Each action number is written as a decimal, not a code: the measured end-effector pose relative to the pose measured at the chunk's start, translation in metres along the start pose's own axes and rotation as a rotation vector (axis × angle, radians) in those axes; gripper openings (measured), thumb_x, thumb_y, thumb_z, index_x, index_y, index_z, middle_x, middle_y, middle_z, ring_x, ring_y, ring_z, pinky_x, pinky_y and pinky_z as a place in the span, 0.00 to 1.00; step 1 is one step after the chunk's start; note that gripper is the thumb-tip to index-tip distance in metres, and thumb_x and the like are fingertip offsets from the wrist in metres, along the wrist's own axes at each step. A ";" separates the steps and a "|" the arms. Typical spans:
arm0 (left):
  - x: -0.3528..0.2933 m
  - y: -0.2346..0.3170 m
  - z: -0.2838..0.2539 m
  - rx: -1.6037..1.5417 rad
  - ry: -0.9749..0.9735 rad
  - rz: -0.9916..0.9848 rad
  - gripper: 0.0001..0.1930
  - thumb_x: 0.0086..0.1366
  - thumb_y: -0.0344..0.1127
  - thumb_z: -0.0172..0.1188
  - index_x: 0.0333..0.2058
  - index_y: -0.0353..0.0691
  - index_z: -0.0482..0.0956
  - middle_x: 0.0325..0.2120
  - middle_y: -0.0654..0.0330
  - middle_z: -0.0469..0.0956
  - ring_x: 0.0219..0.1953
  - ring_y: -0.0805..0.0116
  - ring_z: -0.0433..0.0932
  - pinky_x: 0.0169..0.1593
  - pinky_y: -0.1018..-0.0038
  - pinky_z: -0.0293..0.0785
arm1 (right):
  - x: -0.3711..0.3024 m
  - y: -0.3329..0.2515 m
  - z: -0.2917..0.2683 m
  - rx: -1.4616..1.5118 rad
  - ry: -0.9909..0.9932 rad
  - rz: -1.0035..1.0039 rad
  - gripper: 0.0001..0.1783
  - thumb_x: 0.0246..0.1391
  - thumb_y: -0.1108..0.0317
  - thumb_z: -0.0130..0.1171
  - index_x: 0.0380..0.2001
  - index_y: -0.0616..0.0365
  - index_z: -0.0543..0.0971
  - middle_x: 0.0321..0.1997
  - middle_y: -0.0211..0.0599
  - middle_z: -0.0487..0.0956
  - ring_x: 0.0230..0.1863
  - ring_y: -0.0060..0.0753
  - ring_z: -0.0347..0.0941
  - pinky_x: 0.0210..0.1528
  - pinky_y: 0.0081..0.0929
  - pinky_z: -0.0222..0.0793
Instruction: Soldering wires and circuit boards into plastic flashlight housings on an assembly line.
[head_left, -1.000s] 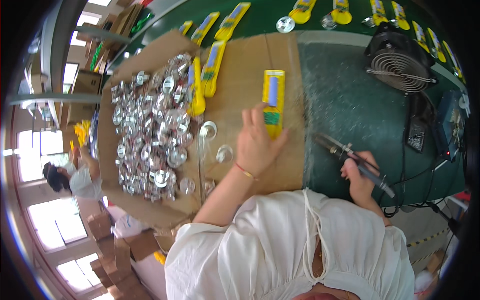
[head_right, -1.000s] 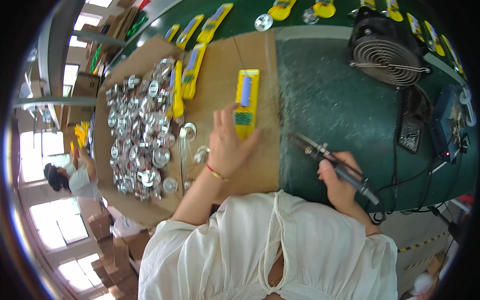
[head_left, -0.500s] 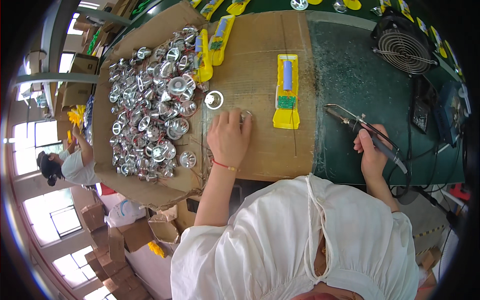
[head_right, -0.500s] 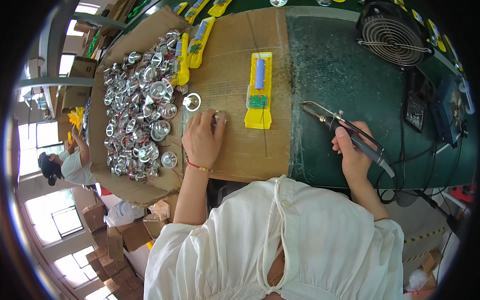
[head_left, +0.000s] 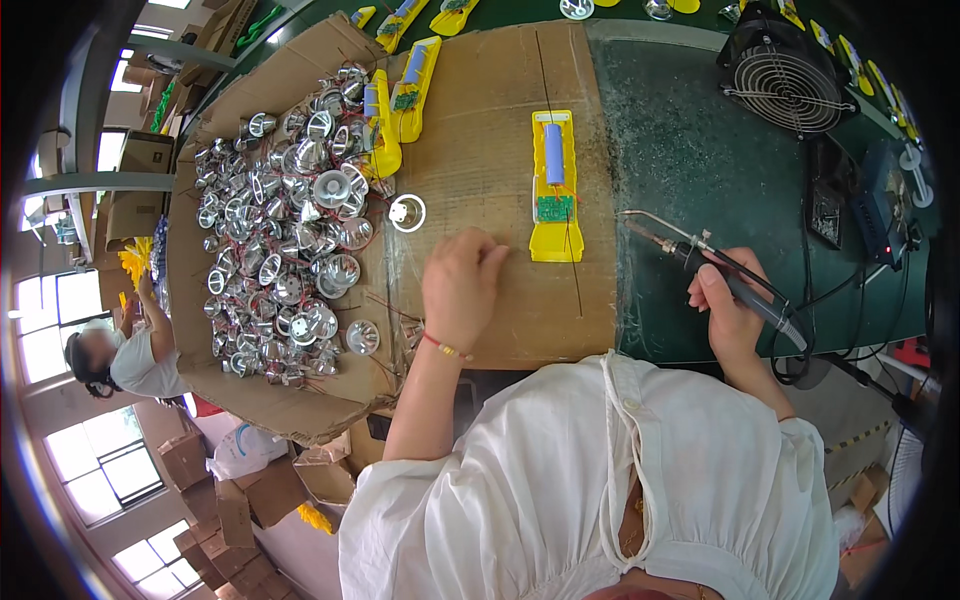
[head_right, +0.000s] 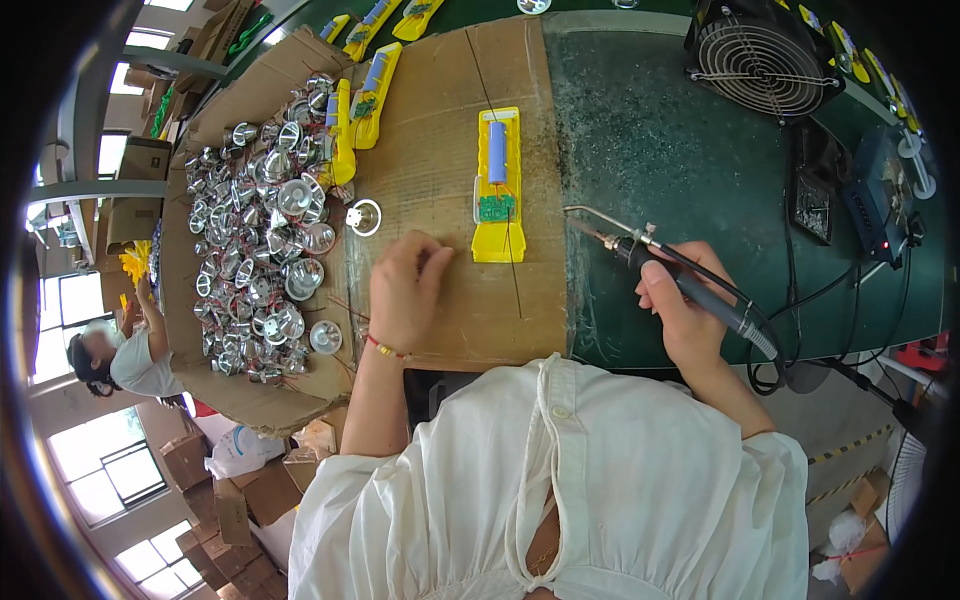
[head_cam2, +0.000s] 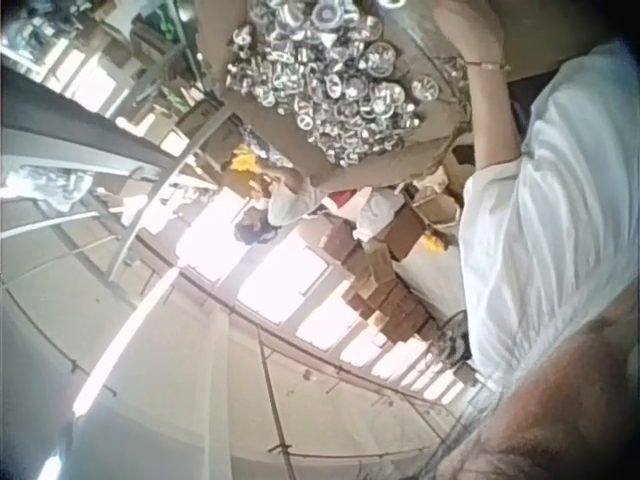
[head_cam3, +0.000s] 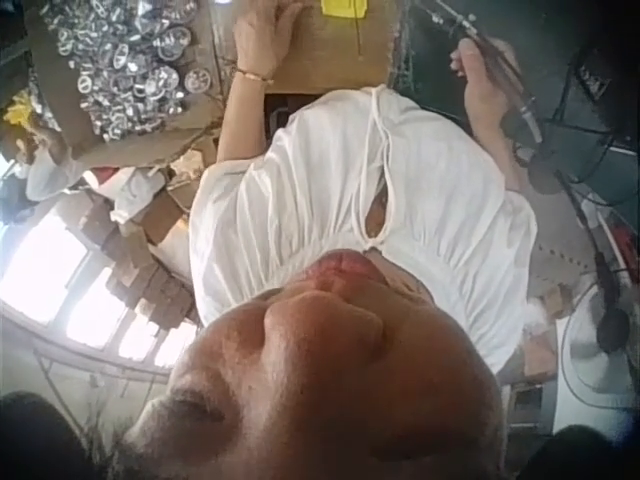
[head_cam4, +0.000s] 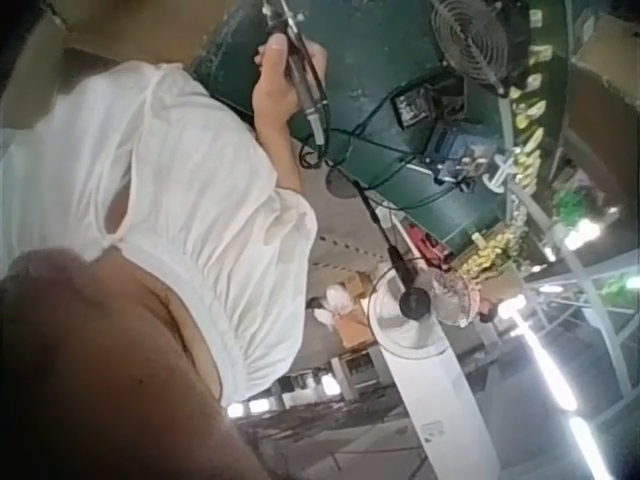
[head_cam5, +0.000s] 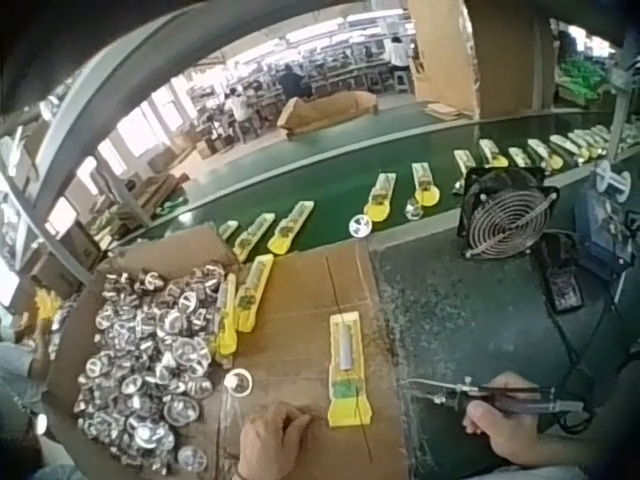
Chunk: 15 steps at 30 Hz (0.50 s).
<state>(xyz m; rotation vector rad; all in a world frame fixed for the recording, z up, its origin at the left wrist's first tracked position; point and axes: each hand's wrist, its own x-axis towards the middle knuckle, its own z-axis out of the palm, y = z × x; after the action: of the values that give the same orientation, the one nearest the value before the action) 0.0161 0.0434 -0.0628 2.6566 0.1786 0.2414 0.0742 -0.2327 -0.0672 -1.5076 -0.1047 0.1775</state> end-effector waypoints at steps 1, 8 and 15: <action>-0.001 -0.001 -0.003 -0.173 0.022 -0.175 0.06 0.52 0.32 0.62 0.26 0.38 0.75 0.22 0.58 0.75 0.27 0.62 0.73 0.32 0.69 0.68 | 0.001 -0.001 0.002 -0.002 0.006 0.000 0.10 0.50 0.69 0.58 0.32 0.65 0.71 0.20 0.36 0.74 0.19 0.18 0.69 0.20 0.13 0.63; 0.002 0.016 0.000 -0.597 0.036 -0.402 0.07 0.54 0.31 0.61 0.31 0.33 0.78 0.22 0.56 0.79 0.24 0.74 0.77 0.30 0.79 0.72 | 0.009 -0.004 0.023 0.049 -0.144 -0.022 0.10 0.49 0.72 0.59 0.32 0.65 0.72 0.22 0.36 0.75 0.22 0.19 0.71 0.23 0.16 0.69; 0.013 0.027 0.017 -0.521 0.116 -0.244 0.05 0.54 0.29 0.61 0.26 0.32 0.77 0.23 0.57 0.74 0.23 0.69 0.75 0.27 0.77 0.71 | 0.017 -0.002 0.036 -0.109 -0.164 -0.113 0.09 0.49 0.72 0.57 0.31 0.65 0.70 0.21 0.37 0.74 0.19 0.20 0.70 0.22 0.16 0.67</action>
<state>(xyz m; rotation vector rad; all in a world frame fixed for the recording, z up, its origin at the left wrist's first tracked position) 0.0347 0.0145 -0.0633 2.0841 0.4129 0.3133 0.0843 -0.1941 -0.0639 -1.5900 -0.3347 0.2076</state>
